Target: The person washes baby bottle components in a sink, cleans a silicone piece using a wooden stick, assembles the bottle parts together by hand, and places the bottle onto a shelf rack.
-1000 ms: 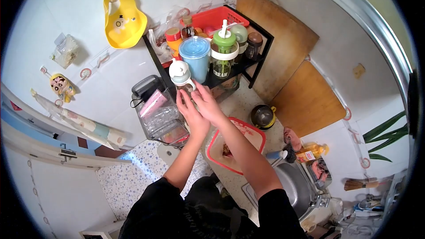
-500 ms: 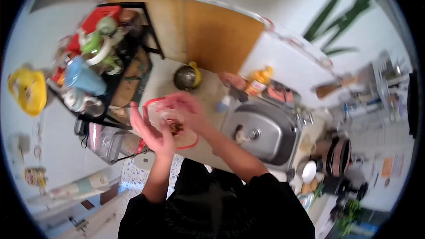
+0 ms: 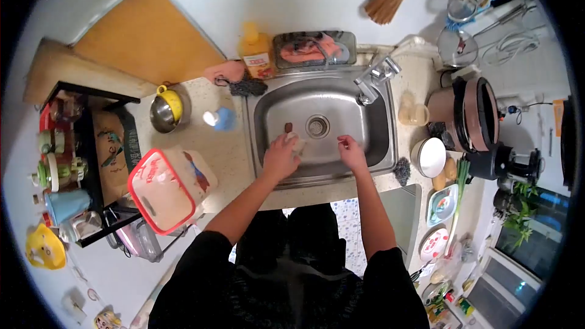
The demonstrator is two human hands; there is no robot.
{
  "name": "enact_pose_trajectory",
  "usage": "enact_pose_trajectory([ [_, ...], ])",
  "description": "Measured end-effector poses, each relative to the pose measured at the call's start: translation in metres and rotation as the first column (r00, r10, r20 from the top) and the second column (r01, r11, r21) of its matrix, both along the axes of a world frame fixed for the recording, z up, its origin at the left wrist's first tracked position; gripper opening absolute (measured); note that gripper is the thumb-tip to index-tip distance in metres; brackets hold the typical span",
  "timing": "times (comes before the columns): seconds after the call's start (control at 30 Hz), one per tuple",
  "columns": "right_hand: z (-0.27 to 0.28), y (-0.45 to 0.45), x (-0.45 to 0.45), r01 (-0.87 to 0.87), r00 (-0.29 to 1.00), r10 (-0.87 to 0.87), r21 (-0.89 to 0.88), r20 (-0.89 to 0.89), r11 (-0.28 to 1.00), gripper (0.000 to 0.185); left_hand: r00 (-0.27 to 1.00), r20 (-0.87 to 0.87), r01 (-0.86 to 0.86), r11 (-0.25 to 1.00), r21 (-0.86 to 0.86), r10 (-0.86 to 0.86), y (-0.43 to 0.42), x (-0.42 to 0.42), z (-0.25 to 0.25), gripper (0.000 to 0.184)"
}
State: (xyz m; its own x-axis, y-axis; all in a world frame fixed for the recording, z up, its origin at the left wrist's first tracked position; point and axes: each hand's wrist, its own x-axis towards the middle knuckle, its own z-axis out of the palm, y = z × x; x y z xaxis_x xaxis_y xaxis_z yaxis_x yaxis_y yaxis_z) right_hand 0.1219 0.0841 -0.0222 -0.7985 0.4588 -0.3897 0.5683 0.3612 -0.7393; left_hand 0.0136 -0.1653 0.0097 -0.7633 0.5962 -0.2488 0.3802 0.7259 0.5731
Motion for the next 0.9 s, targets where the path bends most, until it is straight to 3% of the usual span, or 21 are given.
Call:
enact_pose_trajectory([
  [0.1,-0.023,0.002,0.018,0.018,0.994,-0.017,-0.012,0.104,1.000,0.030,0.995,0.066,-0.061,0.991,-0.116,0.069,0.016,-0.007,-0.084,0.065],
  [0.2,-0.052,0.005,0.037,0.020,0.992,-0.016,-0.031,0.129,0.999,0.032,0.888,0.207,-0.338,0.887,-0.316,0.412,0.030,-0.016,-0.133,0.064],
  [0.23,-0.056,0.006,0.039,0.013,0.992,-0.009,-0.027,0.126,1.000,0.033,0.882,0.172,-0.404,0.892,-0.204,0.439,0.028,-0.015,-0.151,0.060],
  [0.33,-0.061,0.014,0.044,0.035,0.990,-0.027,-0.057,0.141,0.998,0.038,0.788,0.289,-0.470,0.834,-0.290,0.544,0.029,-0.015,-0.179,0.057],
  [0.47,-0.032,0.037,0.008,0.134,0.991,-0.134,0.033,-0.022,0.990,0.053,0.767,0.287,-0.509,0.817,-0.272,0.574,0.038,-0.011,-0.167,0.046],
  [0.57,0.003,0.072,-0.053,0.249,0.968,-0.239,0.186,-0.077,0.951,0.066,0.435,0.684,-0.760,0.646,-0.069,0.586,0.052,-0.005,-0.150,0.041],
  [0.67,0.008,0.111,-0.108,0.228,0.968,-0.171,0.364,-0.183,0.903,0.075,0.212,0.900,-0.822,0.567,-0.045,0.380,0.074,-0.008,-0.116,0.044],
  [0.77,-0.003,0.138,-0.156,0.161,0.981,-0.193,0.426,0.032,0.891,0.071,0.159,0.937,-0.846,0.533,-0.033,0.310,0.098,-0.008,-0.091,0.049],
  [0.87,-0.011,0.148,-0.163,0.056,0.998,-0.060,0.416,-0.002,0.908,0.068,0.123,0.965,-0.880,0.476,-0.002,0.233,0.120,-0.012,-0.068,0.051],
  [0.9,-0.015,0.149,-0.161,0.028,0.998,-0.049,0.419,0.041,0.908,0.077,0.147,0.966,-0.874,0.485,0.027,0.213,0.127,-0.014,-0.058,0.051],
])
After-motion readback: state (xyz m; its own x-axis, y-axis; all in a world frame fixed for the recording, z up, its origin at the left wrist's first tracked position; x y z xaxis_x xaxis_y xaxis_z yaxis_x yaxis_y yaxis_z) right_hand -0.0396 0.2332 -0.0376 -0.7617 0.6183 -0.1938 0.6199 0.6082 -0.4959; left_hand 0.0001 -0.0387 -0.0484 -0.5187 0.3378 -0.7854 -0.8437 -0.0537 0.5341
